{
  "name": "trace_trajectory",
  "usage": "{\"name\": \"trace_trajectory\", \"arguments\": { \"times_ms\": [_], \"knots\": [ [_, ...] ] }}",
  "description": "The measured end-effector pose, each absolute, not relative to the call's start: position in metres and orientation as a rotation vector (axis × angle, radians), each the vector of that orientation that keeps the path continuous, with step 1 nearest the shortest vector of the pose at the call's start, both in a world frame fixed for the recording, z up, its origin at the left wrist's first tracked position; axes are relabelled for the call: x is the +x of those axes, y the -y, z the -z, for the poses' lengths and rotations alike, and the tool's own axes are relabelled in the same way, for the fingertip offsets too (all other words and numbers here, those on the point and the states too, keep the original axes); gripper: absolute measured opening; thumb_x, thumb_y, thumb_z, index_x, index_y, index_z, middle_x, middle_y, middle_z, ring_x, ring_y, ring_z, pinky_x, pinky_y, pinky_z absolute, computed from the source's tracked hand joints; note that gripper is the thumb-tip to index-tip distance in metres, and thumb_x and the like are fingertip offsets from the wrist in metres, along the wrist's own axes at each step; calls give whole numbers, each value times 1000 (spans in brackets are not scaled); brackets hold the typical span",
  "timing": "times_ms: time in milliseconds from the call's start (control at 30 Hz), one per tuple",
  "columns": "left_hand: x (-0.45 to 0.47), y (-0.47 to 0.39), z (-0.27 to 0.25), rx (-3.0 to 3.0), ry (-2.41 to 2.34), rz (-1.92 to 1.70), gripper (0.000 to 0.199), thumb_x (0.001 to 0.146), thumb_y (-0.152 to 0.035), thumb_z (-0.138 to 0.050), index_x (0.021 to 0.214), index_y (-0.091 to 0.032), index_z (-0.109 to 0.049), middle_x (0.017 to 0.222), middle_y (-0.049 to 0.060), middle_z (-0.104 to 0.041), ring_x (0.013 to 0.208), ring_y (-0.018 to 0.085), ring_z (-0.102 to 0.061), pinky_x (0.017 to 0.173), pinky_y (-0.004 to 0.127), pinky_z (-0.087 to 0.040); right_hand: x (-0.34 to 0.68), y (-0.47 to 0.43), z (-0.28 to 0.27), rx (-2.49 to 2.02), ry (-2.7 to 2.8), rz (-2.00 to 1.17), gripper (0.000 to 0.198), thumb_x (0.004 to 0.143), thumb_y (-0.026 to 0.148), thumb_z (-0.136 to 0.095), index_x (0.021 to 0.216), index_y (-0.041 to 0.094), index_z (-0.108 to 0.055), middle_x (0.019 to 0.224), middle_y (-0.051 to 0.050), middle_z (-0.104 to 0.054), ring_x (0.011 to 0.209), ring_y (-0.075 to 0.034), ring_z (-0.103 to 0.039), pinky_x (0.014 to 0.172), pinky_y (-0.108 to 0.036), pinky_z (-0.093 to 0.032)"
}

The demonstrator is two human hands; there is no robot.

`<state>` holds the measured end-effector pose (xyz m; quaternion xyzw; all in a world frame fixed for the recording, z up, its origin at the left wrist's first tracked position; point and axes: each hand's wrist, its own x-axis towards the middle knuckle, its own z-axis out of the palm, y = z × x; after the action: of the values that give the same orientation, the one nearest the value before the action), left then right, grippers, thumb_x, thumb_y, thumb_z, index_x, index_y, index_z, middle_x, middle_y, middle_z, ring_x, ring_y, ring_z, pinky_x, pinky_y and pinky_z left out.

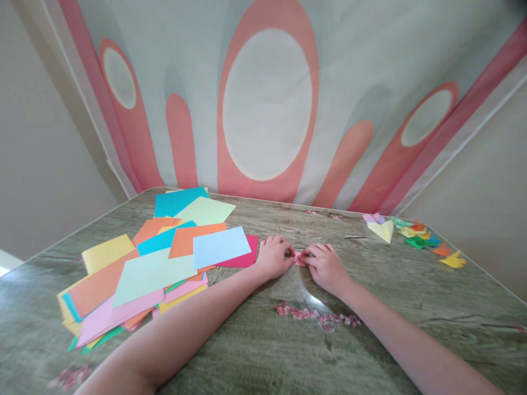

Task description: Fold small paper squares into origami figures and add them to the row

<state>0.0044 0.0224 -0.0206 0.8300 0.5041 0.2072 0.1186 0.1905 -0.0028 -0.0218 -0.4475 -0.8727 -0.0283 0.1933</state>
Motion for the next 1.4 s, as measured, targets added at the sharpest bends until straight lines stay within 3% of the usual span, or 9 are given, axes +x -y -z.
{"name": "trace_trajectory", "arguments": {
  "times_ms": [400, 500, 567, 733, 933, 1100, 1200, 1300, 1400],
  "knots": [
    [-2, -16, 18, 2539, -1442, -526, 21, 79, -43, -54, 94, -30, -61, 109, 2, -53, 107, 23, -46, 92, 41, -36, 192, 3, 22, -1280, 2445, 120, 27, 82, 10, -51, 92, 28, -69, 92, -2, -63, 89, -17, -51, 79, -31, -31],
    [-7, -13, 11, 2722, -1469, -557, 36, 84, -45, -46, 114, -27, -53, 124, 5, -49, 122, 25, -35, 102, 44, -25, 195, 0, 24, -1295, 2439, 127, 25, 80, 9, -52, 89, 25, -69, 93, -2, -63, 90, -17, -51, 80, -31, -31],
    [-18, -19, 5, 2816, -1539, -615, 50, 87, -49, -39, 130, -24, -39, 139, 7, -34, 132, 26, -20, 107, 46, -14, 197, -1, 26, -1303, 2432, 127, 24, 80, 8, -52, 87, 24, -69, 93, -3, -63, 91, -17, -51, 80, -31, -31],
    [-51, -50, 13, 2499, -2009, -740, 55, 89, -50, -28, 136, -20, -31, 142, 9, -30, 134, 27, -16, 108, 47, -11, 198, -1, 28, -1305, 2427, 125, 27, 79, 6, -51, 88, 25, -68, 95, -2, -63, 92, -17, -51, 81, -32, -31],
    [-62, -69, 21, 2105, -1836, -1121, 46, 90, -47, -28, 126, -23, -43, 131, 7, -45, 126, 23, -33, 105, 42, -22, 197, 0, 27, -1311, 2420, 130, 26, 79, 6, -50, 87, 24, -68, 94, -3, -63, 91, -18, -51, 81, -32, -31],
    [-72, -84, -14, 1443, -1437, -1524, 57, 91, -50, -15, 111, -14, -55, 113, 12, -58, 107, 21, -53, 88, 36, -42, 197, -3, 29, -1294, 2411, 124, 27, 77, 6, -51, 87, 24, -68, 93, -3, -63, 90, -18, -51, 80, -32, -32],
    [-65, -78, -21, 1531, -1292, -1438, 45, 87, -49, -35, 100, -13, -59, 92, 8, -65, 86, 17, -60, 74, 27, -45, 197, -4, 31, -1287, 2399, 116, 27, 77, 5, -50, 85, 24, -68, 93, -3, -63, 90, -18, -51, 80, -32, -33],
    [-45, -56, -16, 1796, -1230, -1140, 43, 88, -47, -34, 100, -16, -60, 57, -1, -58, 51, 12, -54, 56, 22, -42, 198, -3, 31, -1276, 2399, 108, 25, 77, 6, -51, 86, 22, -68, 94, -3, -64, 90, -18, -52, 81, -32, -34],
    [-25, -30, -12, 2263, -1197, -822, 38, 88, -45, -38, 88, -19, -66, 54, -1, -58, 56, 13, -56, 60, 23, -41, 198, -1, 29, -1242, 2406, 90, 26, 78, 7, -51, 92, 22, -67, 97, -3, -65, 92, -18, -52, 84, -33, -34]
  ]
}}
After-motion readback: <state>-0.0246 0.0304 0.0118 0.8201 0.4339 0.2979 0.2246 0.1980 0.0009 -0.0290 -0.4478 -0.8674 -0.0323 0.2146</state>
